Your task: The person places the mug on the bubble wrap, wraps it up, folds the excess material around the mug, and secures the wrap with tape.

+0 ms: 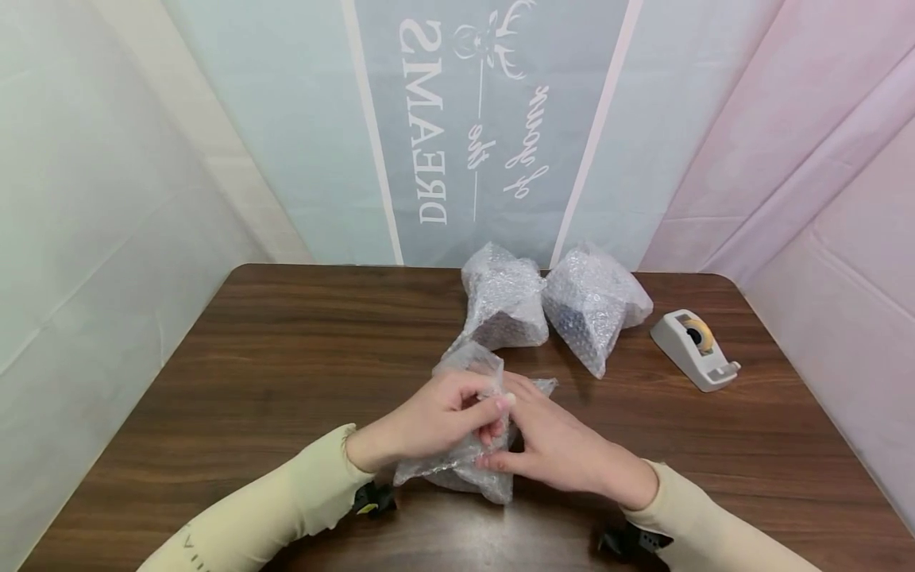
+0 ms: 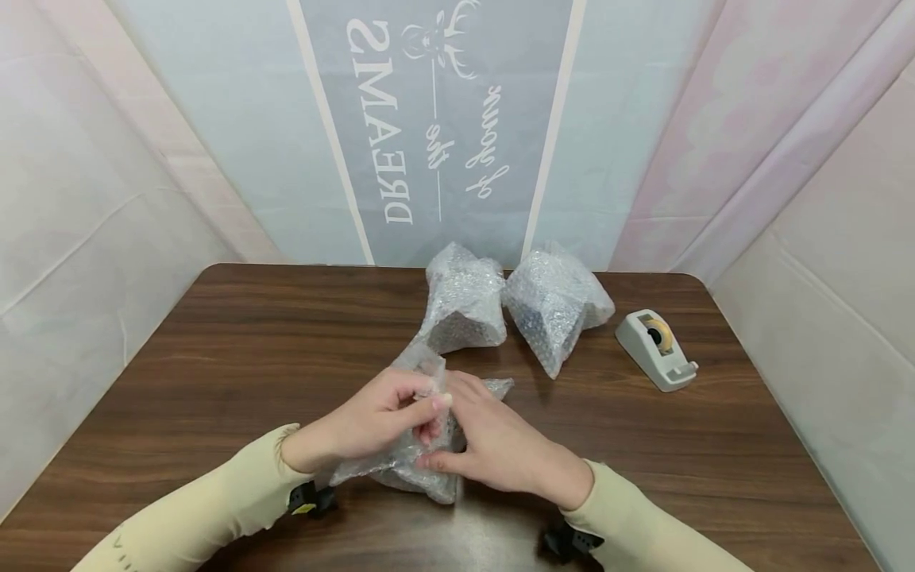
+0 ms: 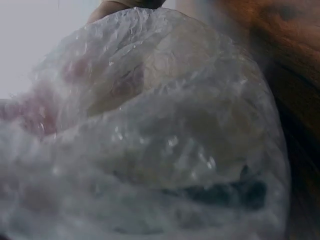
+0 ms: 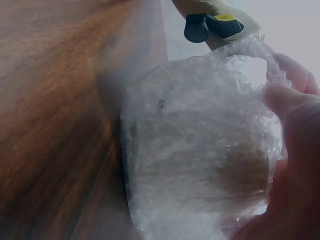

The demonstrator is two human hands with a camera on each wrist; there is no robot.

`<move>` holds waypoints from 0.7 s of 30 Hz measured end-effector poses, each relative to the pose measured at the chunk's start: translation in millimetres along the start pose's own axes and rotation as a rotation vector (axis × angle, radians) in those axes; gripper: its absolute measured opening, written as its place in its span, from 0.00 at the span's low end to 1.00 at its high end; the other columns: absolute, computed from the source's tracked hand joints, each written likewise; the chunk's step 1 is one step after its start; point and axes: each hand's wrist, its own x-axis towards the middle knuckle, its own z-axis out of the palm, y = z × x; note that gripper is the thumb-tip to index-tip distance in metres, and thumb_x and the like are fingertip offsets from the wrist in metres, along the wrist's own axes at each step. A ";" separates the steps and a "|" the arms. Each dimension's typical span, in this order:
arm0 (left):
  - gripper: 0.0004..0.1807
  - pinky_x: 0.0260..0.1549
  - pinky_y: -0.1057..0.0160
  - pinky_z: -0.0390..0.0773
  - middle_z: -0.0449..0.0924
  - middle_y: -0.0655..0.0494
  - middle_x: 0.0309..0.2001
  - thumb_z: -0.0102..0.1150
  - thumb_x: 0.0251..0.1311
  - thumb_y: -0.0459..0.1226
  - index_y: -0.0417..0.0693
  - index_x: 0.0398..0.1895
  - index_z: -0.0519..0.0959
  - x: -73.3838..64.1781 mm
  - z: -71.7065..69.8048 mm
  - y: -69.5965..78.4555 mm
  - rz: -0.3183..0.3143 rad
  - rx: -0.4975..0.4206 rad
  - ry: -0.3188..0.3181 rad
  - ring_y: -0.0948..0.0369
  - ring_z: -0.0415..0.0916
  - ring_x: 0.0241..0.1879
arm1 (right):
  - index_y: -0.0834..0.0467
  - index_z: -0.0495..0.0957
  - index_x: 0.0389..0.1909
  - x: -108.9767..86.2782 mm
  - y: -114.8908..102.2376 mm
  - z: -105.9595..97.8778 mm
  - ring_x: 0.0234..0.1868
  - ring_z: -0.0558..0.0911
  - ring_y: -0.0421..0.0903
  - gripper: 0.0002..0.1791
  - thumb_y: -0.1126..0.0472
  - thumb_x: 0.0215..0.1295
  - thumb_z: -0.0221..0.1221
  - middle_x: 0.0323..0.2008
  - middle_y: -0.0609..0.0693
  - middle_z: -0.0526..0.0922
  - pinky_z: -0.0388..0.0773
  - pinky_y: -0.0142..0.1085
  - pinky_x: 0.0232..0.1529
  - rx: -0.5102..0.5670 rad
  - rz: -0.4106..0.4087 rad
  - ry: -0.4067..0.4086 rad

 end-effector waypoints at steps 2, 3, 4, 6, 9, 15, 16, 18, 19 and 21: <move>0.16 0.25 0.65 0.81 0.77 0.62 0.21 0.53 0.73 0.36 0.48 0.23 0.78 1.8 3.0 0.5 -0.001 0.085 -0.003 0.69 0.76 0.22 | 0.54 0.58 0.75 0.4 -0.8 0.2 0.72 0.62 0.45 0.50 0.38 0.57 0.68 0.73 0.46 0.60 0.62 0.47 0.70 0.068 0.047 0.008; 0.17 0.24 0.66 0.80 0.76 0.63 0.21 0.52 0.74 0.37 0.49 0.23 0.77 2.3 4.0 0.6 0.001 0.108 -0.008 0.69 0.76 0.22 | 0.51 0.61 0.73 0.5 -1.2 0.2 0.72 0.62 0.45 0.48 0.38 0.56 0.70 0.75 0.47 0.57 0.62 0.47 0.69 0.103 0.064 0.008; 0.17 0.24 0.66 0.80 0.76 0.63 0.21 0.50 0.75 0.37 0.48 0.24 0.77 2.6 4.6 0.6 -0.001 0.114 -0.014 0.69 0.76 0.21 | 0.52 0.54 0.77 0.3 -1.6 0.3 0.69 0.65 0.44 0.54 0.39 0.55 0.71 0.73 0.48 0.62 0.64 0.47 0.68 0.128 0.081 0.010; 0.17 0.23 0.66 0.80 0.77 0.61 0.22 0.44 0.77 0.36 0.46 0.27 0.76 2.9 4.9 0.4 -0.016 0.098 -0.021 0.69 0.75 0.21 | 0.50 0.44 0.79 -0.3 -2.1 0.4 0.64 0.70 0.42 0.61 0.41 0.53 0.73 0.68 0.47 0.68 0.68 0.47 0.65 0.179 0.119 0.010; 0.14 0.24 0.65 0.80 0.78 0.57 0.25 0.39 0.78 0.33 0.42 0.35 0.75 3.0 4.7 -0.3 -0.069 0.040 -0.026 0.66 0.76 0.22 | 0.45 0.35 0.80 -2.0 -0.2 1.2 0.60 0.73 0.41 0.68 0.41 0.50 0.74 0.63 0.47 0.73 0.70 0.47 0.64 0.243 0.161 0.001; 0.09 0.26 0.67 0.79 0.78 0.60 0.26 0.57 0.66 0.29 0.39 0.47 0.72 4.4 4.9 0.6 -0.187 0.088 -0.036 0.68 0.75 0.23 | 0.42 0.31 0.80 -9.9 9.2 -6.4 0.73 0.61 0.47 0.63 0.55 0.59 0.71 0.75 0.49 0.60 0.58 0.38 0.70 0.469 0.124 0.033; 0.12 0.27 0.67 0.80 0.78 0.61 0.26 0.60 0.63 0.29 0.39 0.48 0.73 4.9 5.0 0.7 -0.196 0.109 -0.038 0.69 0.75 0.24 | 0.45 0.35 0.80 -11.1 10.8 -8.8 0.74 0.58 0.49 0.60 0.60 0.61 0.69 0.76 0.50 0.57 0.56 0.38 0.71 0.488 0.093 0.069; 0.14 0.28 0.68 0.80 0.78 0.64 0.26 0.64 0.61 0.32 0.40 0.48 0.74 6.2 5.0 0.8 -0.202 0.158 -0.042 0.70 0.75 0.24 | 0.51 0.45 0.80 -12.3 13.4 -13.4 0.74 0.59 0.51 0.51 0.66 0.62 0.64 0.75 0.53 0.60 0.56 0.35 0.71 0.423 0.026 0.186; 0.15 0.28 0.68 0.80 0.78 0.64 0.26 0.66 0.60 0.33 0.41 0.48 0.74 6.6 4.9 0.9 -0.206 0.170 -0.043 0.70 0.76 0.24 | 0.54 0.52 0.78 -12.3 14.3 -15.7 0.71 0.64 0.52 0.47 0.68 0.61 0.63 0.71 0.54 0.66 0.60 0.34 0.68 0.369 0.003 0.257; 0.16 0.28 0.67 0.81 0.78 0.64 0.25 0.67 0.59 0.33 0.42 0.48 0.75 7.1 4.7 1.1 -0.211 0.173 -0.051 0.69 0.76 0.23 | 0.57 0.63 0.73 -11.9 14.5 -19.9 0.56 0.76 0.48 0.38 0.70 0.61 0.62 0.57 0.52 0.77 0.71 0.31 0.56 0.262 0.009 0.382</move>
